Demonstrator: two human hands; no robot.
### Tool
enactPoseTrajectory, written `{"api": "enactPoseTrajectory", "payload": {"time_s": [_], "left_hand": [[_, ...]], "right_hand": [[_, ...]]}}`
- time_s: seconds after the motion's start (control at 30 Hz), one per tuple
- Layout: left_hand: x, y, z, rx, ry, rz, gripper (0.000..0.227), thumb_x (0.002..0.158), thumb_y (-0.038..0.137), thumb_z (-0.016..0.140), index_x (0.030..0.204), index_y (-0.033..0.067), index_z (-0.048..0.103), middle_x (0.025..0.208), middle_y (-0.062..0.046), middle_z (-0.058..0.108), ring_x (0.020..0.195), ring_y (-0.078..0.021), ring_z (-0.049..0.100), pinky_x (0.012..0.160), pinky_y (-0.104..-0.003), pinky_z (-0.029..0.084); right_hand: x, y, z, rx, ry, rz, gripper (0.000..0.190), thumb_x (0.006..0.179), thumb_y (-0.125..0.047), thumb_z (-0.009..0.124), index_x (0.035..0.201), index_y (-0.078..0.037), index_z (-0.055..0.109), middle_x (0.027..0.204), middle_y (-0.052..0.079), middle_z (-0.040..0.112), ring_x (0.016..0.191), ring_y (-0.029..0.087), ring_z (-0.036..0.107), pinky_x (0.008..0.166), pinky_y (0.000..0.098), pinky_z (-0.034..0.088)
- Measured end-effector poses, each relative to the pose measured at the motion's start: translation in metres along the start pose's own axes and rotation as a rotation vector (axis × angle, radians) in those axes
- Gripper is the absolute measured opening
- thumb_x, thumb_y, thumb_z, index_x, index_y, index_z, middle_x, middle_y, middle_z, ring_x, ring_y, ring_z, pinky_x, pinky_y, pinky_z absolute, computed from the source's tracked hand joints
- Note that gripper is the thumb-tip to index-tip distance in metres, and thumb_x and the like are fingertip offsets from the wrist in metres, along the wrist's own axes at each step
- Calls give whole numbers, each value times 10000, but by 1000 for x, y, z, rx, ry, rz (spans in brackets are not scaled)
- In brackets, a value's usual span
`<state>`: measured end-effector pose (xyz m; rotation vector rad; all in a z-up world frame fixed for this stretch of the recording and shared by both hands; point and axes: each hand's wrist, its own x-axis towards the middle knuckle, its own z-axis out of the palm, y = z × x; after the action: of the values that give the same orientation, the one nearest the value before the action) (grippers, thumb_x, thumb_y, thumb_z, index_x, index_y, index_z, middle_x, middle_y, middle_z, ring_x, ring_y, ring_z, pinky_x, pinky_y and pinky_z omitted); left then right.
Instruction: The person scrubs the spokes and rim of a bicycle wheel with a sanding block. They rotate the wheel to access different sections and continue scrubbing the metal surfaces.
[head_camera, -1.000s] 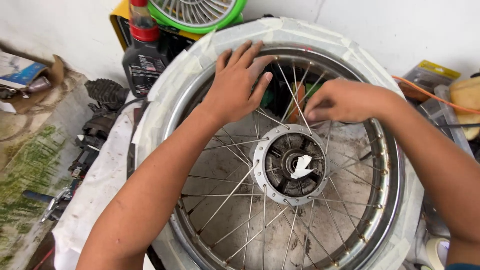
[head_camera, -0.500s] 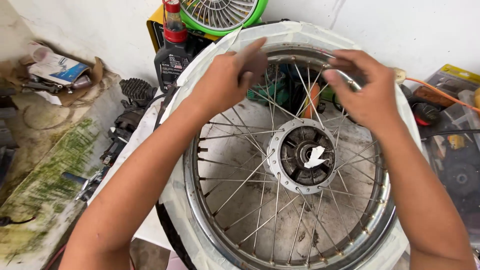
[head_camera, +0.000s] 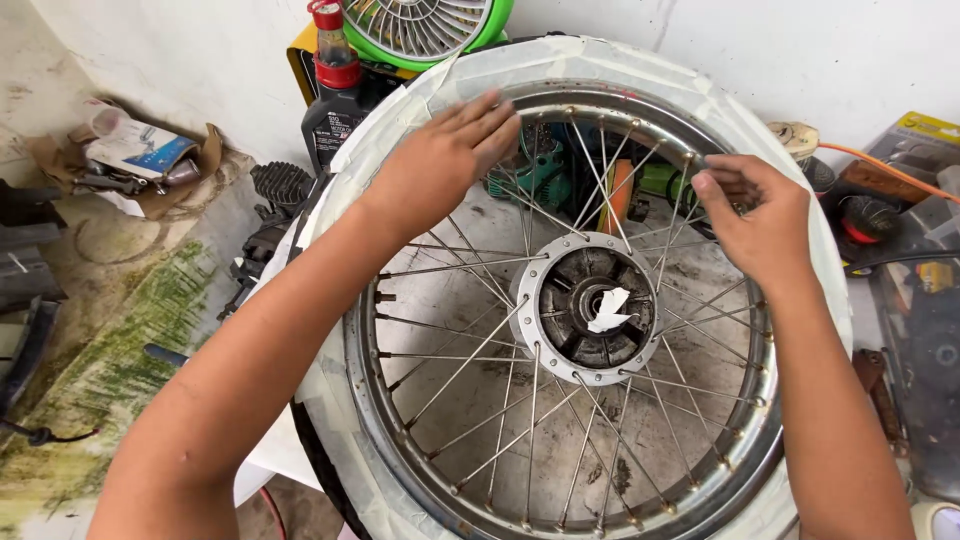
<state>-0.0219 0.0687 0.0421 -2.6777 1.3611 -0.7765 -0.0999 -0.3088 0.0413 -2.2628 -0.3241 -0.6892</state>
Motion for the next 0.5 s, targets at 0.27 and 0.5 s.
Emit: {"api": "enactPoseTrajectory", "payload": {"time_s": [0.27, 0.5], "left_hand": [[18, 40, -10, -268, -268, 19, 716, 831, -132, 484, 1510, 91, 452, 1574, -135, 456, 1450, -307, 418, 1217, -486, 240], [17, 26, 7, -151, -260, -17, 713, 827, -72, 475, 1516, 111, 460, 1584, -102, 462, 1502, -273, 355, 1267, -573, 74]], "right_hand": [[8, 57, -29, -463, 263, -252, 384, 1217, -333, 691, 1282, 41, 749, 1210, 255, 721, 1128, 401, 637, 960, 549, 457], [9, 84, -58, -394, 62, 189, 503, 1226, -406, 440, 1401, 38, 599, 1267, 294, 647, 1139, 447, 582, 923, 520, 398]]}}
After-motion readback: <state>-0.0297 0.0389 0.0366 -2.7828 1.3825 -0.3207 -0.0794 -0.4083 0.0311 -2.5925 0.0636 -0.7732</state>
